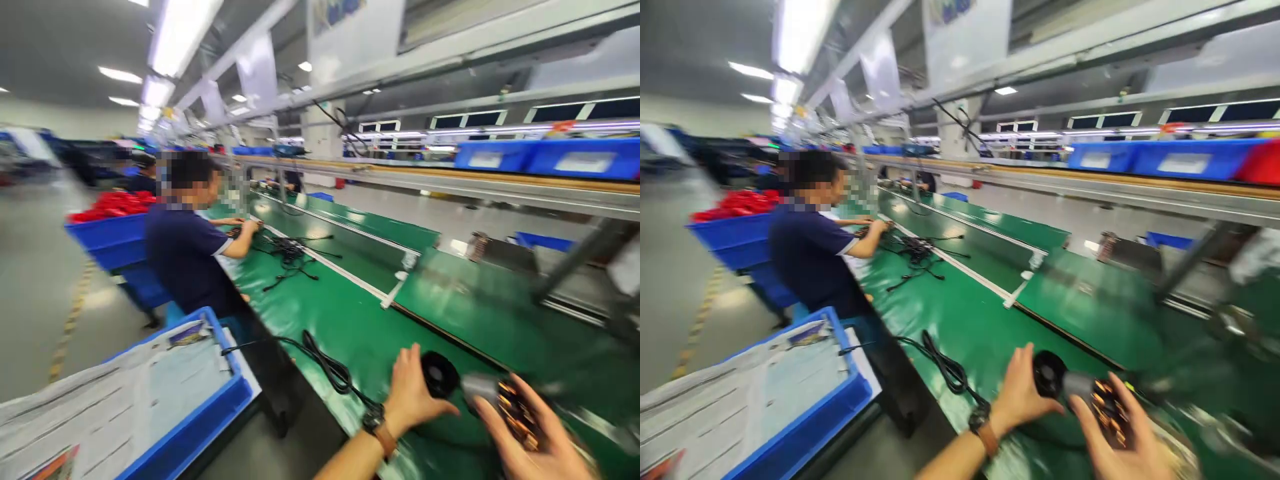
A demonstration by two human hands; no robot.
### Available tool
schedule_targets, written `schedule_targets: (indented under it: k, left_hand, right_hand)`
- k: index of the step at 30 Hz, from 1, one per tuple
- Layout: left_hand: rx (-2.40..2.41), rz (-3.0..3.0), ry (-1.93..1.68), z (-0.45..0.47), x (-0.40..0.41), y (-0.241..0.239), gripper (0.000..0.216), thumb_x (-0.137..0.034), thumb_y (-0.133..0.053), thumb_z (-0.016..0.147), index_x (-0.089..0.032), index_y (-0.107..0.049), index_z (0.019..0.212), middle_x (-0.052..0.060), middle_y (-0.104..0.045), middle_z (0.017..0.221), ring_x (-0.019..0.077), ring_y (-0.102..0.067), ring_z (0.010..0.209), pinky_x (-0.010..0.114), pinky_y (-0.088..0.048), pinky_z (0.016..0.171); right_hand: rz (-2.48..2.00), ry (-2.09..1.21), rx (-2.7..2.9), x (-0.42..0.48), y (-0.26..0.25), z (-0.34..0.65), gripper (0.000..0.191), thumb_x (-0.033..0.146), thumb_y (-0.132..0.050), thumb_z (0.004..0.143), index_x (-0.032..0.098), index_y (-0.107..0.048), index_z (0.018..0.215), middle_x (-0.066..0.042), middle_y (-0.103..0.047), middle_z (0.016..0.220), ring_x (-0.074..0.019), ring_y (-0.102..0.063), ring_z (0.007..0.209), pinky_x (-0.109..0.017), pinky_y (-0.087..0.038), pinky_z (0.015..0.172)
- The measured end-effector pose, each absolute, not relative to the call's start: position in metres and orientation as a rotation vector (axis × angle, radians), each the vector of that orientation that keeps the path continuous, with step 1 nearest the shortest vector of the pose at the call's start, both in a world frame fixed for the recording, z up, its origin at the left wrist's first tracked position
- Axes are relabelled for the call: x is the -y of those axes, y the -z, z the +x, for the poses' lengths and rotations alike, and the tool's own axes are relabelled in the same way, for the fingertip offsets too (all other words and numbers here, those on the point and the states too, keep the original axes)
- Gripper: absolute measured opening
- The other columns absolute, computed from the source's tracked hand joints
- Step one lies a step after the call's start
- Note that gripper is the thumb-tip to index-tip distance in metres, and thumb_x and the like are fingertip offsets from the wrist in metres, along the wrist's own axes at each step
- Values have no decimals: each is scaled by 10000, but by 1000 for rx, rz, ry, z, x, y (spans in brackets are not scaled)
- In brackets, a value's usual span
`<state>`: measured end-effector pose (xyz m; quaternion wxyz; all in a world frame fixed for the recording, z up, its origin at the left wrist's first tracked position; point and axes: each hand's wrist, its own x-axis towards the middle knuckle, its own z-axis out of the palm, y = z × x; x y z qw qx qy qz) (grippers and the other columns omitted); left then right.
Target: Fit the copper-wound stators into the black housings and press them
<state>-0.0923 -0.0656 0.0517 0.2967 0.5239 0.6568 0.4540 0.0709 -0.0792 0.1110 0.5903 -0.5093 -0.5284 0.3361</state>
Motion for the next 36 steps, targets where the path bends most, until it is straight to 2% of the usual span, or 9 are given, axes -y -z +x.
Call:
schedule_targets:
  k: [2, 6, 11, 15, 18, 28, 32, 34, 36]
  left_hand:
    - [-1581, 1423, -1227, -104, 64, -49, 1371, -267, -1000, 452, -136, -302, 1625, 245, -344, 1680, 432, -300, 1581, 596, -229, 1331]
    - [-1401, 1455, -1290, -109, 54, -34, 1075, -178, -883, 584, -167, -384, 1536, 203, -505, 1585, 348, -485, 1483, 550, -324, 1289]
    - [-1477, 1537, -1395, -93, 60, -26, 836, -341, -851, 681, -177, -478, 1410, 164, -604, 1421, 316, -612, 1305, 495, -473, 1142]
    - [-1547, 1542, -1410, -87, 63, -22, 627, -374, -704, 833, -175, -497, 1390, 165, -627, 1367, 307, -638, 1250, 477, -502, 1075]
    - [-1591, 1562, -1417, -86, 63, -20, 504, -381, -601, 915, -189, -526, 1376, 166, -634, 1375, 306, -645, 1244, 475, -504, 1059]
    - [-1560, 1570, -1446, -87, 62, -13, 490, -426, -566, 941, -186, -531, 1368, 185, -614, 1407, 315, -610, 1308, 509, -489, 1119]
    - [-1569, 1538, -1496, -87, 60, -6, 509, -374, -607, 899, -196, -517, 1367, 153, -630, 1352, 293, -625, 1259, 517, -493, 1128]
    - [-1574, 1543, -1483, -87, 60, -7, 607, -365, -703, 823, -187, -502, 1368, 147, -625, 1332, 299, -626, 1246, 517, -501, 1121]
    - [-1580, 1540, -1442, -89, 60, -11, 731, -354, -806, 715, -181, -505, 1358, 142, -617, 1325, 319, -616, 1265, 526, -491, 1134]
  right_hand:
    - [-1220, -779, 1222, 83, -124, 68, 982, 732, -910, 574, 217, -683, 1379, -126, -743, 1145, -394, -731, 989, -601, -629, 942]
    - [-1206, -719, 1302, 66, -127, 55, 919, 697, -830, 692, 154, -643, 1409, -146, -724, 1223, -341, -723, 1042, -520, -607, 995]
    - [-1209, -559, 1603, 43, -109, 36, 702, 494, -722, 794, 161, -647, 1407, -135, -669, 1348, -324, -670, 1192, -484, -555, 1078]
    - [-1315, -425, 1815, 45, -97, 22, 598, 311, -690, 820, 167, -640, 1398, -107, -658, 1351, -301, -649, 1215, -447, -557, 1070]
    - [-1411, -282, 1840, 52, -94, 15, 558, 289, -705, 849, 166, -642, 1390, -118, -667, 1312, -338, -610, 1224, -478, -545, 1053]
    - [-1617, -221, 1788, 58, -88, 6, 529, 354, -769, 893, 148, -647, 1365, -179, -652, 1243, -411, -575, 1217, -527, -558, 1000]
    - [-1456, -203, 1797, 74, -74, 14, 761, 457, -797, 883, 107, -538, 1507, -248, -378, 1602, -467, -394, 1460, -618, -445, 1168]
    - [-1359, -264, 1725, 83, -60, 24, 765, 516, -692, 964, 113, -459, 1571, -226, -257, 1680, -442, -336, 1520, -610, -417, 1203]
    - [-1327, -365, 1578, 94, -39, 36, 614, 518, -489, 1075, 127, -474, 1548, -209, -342, 1645, -382, -398, 1503, -571, -431, 1205]
